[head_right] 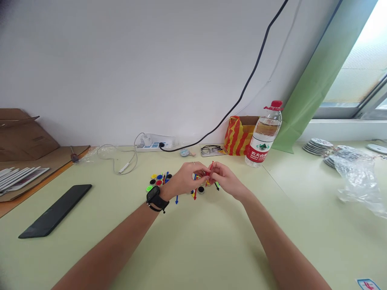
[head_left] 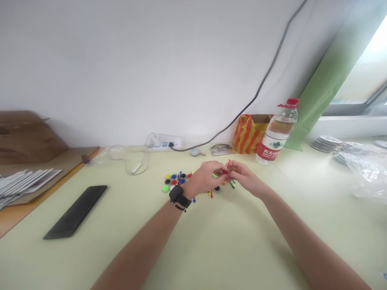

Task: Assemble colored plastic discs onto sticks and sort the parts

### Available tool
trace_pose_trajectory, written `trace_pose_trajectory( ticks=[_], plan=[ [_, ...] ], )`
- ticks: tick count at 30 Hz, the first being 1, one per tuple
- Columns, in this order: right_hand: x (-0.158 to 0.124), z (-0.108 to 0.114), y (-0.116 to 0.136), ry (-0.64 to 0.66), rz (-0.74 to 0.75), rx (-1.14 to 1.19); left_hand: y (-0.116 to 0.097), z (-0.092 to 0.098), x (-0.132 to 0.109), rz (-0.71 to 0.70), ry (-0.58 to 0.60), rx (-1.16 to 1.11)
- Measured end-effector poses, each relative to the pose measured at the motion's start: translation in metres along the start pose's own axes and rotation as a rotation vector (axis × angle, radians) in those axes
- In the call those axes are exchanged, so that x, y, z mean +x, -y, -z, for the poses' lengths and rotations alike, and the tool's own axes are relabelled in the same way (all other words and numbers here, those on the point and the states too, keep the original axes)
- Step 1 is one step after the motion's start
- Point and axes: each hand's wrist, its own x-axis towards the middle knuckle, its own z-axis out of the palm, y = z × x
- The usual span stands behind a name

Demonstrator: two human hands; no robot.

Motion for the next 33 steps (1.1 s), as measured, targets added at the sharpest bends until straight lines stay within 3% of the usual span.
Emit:
trace_pose_trajectory(
  ticks=[4, 8, 14, 20, 24, 28, 33],
  plan=[
    [0.006, 0.009, -0.014, -0.223, -0.009, -0.305, 0.003, -0.006, -0.001, 0.032, 0.014, 0.059],
    [0.011, 0.026, -0.035, -0.308, -0.025, -0.612, 0.003, -0.020, -0.006, 0.039, 0.170, 0.137],
    [0.010, 0.029, -0.051, -0.209, -0.047, -0.802, 0.008, -0.026, -0.010, 0.025, 0.301, 0.242],
    [0.009, 0.019, -0.056, -0.241, 0.023, -0.956, 0.016, -0.013, -0.010, -0.029, 0.211, 0.339],
    [0.009, 0.017, -0.057, -0.114, 0.028, -0.922, 0.023, -0.018, -0.011, -0.007, 0.218, 0.427],
    [0.009, 0.016, -0.054, -0.085, 0.004, -0.879, 0.025, -0.022, -0.011, 0.009, 0.185, 0.472],
    [0.007, 0.013, -0.048, -0.076, -0.039, -0.885, 0.023, -0.003, -0.011, 0.022, 0.175, 0.480]
  ],
)
